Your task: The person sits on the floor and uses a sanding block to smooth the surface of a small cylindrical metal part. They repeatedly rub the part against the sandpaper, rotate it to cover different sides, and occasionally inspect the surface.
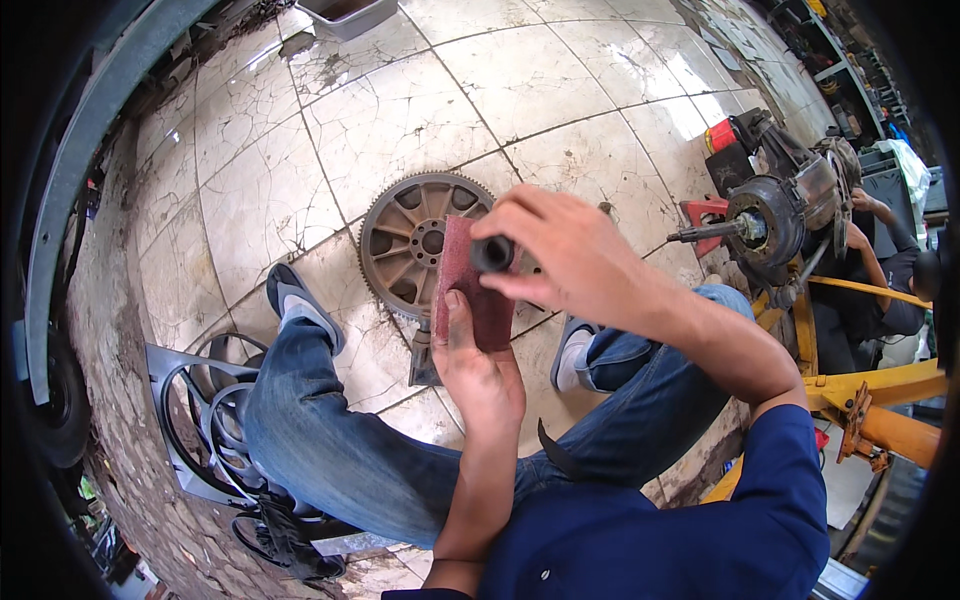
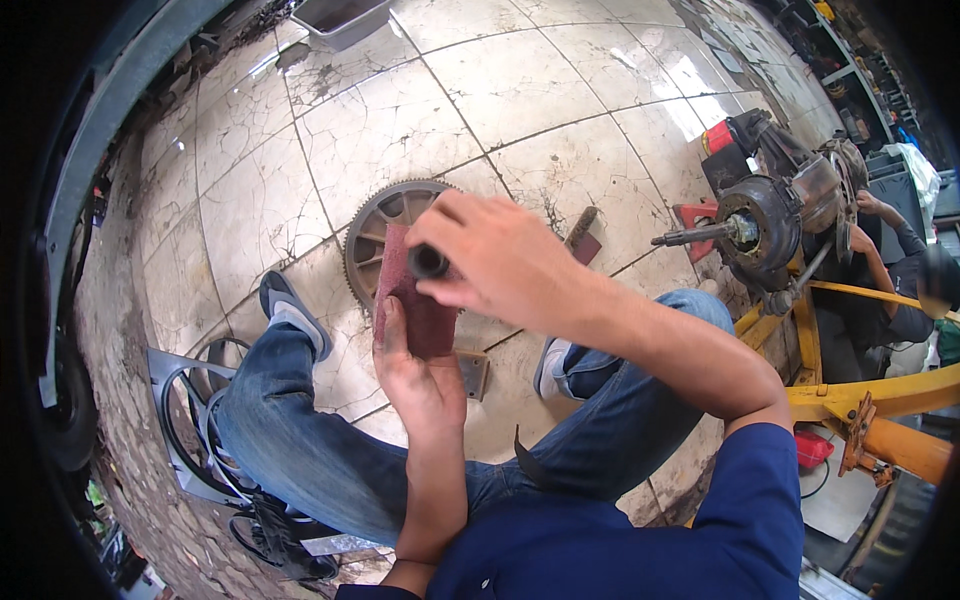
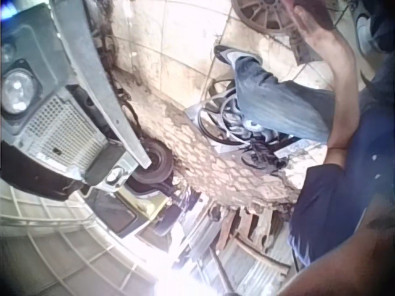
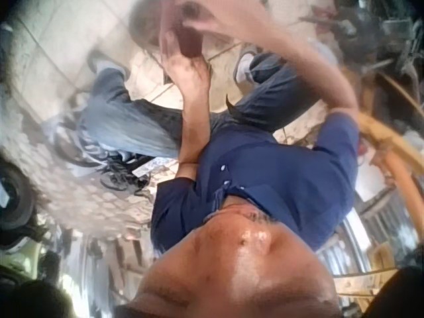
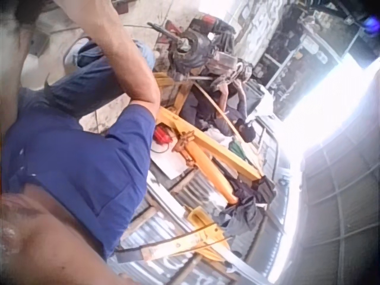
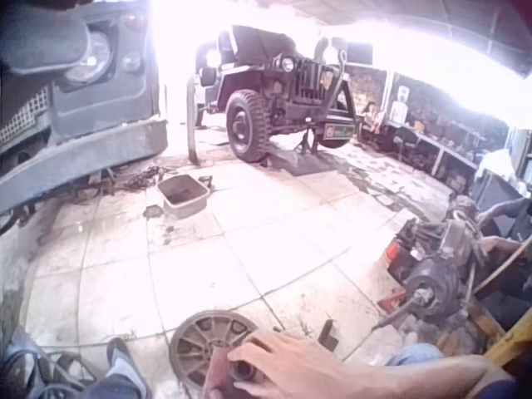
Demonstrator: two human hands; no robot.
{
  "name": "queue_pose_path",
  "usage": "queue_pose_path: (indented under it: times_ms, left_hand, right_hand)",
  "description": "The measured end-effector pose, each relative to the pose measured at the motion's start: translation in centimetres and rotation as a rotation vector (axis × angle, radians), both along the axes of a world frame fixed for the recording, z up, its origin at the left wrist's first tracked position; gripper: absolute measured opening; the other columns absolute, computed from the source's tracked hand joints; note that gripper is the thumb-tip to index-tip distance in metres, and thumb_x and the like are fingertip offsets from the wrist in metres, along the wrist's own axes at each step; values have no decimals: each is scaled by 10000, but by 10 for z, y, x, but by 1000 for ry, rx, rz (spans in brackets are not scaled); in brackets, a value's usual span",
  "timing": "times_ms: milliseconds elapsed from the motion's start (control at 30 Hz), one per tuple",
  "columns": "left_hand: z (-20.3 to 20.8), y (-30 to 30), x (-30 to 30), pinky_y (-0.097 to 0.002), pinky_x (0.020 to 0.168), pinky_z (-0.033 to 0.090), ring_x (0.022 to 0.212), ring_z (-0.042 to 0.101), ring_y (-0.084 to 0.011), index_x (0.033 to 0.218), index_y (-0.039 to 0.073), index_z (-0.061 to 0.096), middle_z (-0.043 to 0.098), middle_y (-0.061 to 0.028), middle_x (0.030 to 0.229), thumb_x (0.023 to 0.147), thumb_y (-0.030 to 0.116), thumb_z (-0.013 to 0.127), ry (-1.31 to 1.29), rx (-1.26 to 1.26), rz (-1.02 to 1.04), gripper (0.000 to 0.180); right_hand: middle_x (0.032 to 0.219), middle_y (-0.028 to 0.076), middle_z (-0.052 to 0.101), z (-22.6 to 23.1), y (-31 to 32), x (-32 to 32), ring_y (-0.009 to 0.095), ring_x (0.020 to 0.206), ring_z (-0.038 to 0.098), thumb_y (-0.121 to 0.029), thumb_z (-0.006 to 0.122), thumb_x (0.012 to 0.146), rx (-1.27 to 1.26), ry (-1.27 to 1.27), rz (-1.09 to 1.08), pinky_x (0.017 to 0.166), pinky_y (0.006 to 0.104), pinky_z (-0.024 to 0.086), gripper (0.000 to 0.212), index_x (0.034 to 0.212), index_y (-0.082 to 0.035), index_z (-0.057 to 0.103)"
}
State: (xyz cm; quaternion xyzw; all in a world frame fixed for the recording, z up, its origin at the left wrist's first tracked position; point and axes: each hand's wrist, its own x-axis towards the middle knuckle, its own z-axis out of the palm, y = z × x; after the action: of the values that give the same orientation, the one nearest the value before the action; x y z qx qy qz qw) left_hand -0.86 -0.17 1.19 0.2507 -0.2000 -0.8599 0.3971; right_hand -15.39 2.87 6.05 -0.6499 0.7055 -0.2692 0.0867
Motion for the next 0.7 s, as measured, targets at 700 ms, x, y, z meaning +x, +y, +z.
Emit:
queue_pose_path:
  times_ms: [700]
  left_hand:
    - [-2,-6,3,-398,1034,470,1179,595,-235,1321,-23,515,595,-141,1287,1040,209,519,-53,95,93,365]
  right_hand:
    - [974,112,621,15,0,-33,261,833,627,-247,771,815,7,-146,-260,739,370,504,360,1066,-51,605]
